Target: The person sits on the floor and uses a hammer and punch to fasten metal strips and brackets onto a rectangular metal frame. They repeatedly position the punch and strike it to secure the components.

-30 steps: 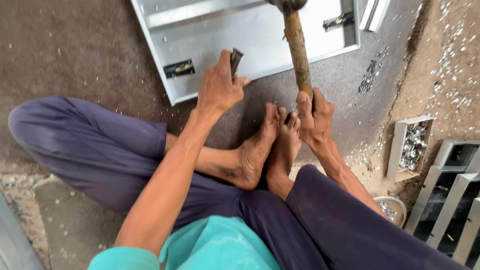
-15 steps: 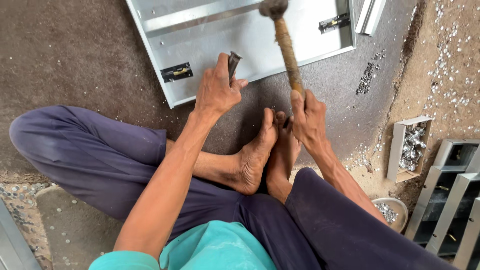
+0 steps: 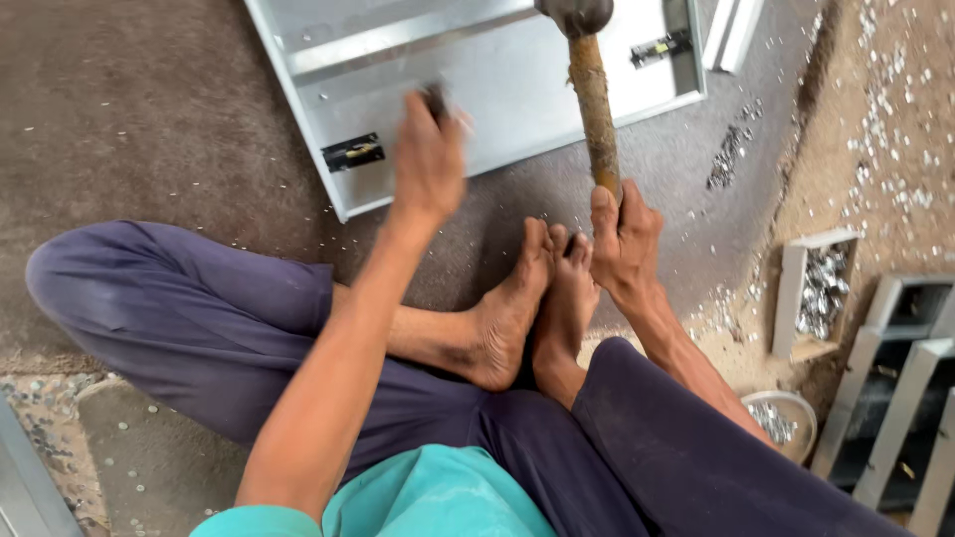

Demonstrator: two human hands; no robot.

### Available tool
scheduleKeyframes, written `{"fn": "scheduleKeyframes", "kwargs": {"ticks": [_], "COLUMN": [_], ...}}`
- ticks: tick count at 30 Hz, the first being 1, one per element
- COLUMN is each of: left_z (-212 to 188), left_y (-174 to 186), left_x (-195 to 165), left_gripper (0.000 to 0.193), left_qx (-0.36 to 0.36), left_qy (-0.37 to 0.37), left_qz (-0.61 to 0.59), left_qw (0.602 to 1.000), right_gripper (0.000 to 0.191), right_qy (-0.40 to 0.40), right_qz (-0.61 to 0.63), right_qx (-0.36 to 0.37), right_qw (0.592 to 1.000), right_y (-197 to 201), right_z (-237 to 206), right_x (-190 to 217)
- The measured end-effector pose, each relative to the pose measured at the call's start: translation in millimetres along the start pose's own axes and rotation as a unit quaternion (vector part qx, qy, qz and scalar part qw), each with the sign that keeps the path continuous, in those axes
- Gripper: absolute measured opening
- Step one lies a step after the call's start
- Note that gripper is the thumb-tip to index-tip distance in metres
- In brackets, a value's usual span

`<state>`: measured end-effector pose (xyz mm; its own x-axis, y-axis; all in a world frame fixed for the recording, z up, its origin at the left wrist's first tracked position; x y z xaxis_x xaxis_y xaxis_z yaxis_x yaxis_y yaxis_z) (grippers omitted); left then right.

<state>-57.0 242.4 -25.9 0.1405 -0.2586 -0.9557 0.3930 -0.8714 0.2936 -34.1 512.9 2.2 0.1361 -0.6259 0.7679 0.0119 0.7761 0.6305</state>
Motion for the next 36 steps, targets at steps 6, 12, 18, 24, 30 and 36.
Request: {"fn": "scheduleKeyframes", "kwargs": {"ticks": [6,12,18,24,30,36], "left_z": [72,88,88,91,87,100], "left_y": [-14,-49,-67,-57,-59,-56], "left_x": [-13,-18,11,3,11,16], "left_gripper": [0.016,0.037,0.044,0.047,0.044,0.038], "left_qx": [0.031,0.034,0.102,0.058,0.052,0.114], "left_qy": [-0.131,-0.369,-0.294,-0.351,-0.353,-0.163], "left_qz": [-0.047,0.167,0.149,0.168,0.161,0.079], "left_qw": [0.99,0.914,0.939,0.919,0.92,0.977], "right_gripper": [0.046,0.045,0.047,0.043,0.053,0.057], "right_qy": [-0.053,-0.053,0.091,-0.088,0.079,-0.132], "right_qz": [-0.082,-0.039,0.258,-0.024,0.148,-0.055], "right_qx": [0.034,-0.017,-0.137,0.043,-0.098,0.071], "right_qw": [0.995,0.998,0.952,0.995,0.981,0.987], "right_y": [-5,49,89,24,43,6], "right_z": [-5,8,14,8,12,-15], "right_x": [-4,15,53,17,11,-18]}}
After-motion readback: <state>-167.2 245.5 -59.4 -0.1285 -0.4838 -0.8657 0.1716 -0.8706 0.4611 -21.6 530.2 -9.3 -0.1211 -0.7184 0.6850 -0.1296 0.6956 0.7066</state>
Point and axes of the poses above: each hand's wrist, its own z-axis towards the middle knuckle, its own y-axis out of the back of the hand, x = y × z, the point moved 7 cm from there along z, towards the middle knuckle, and after that the axes turned 10 degrees about -x, right-handed, at the moved point
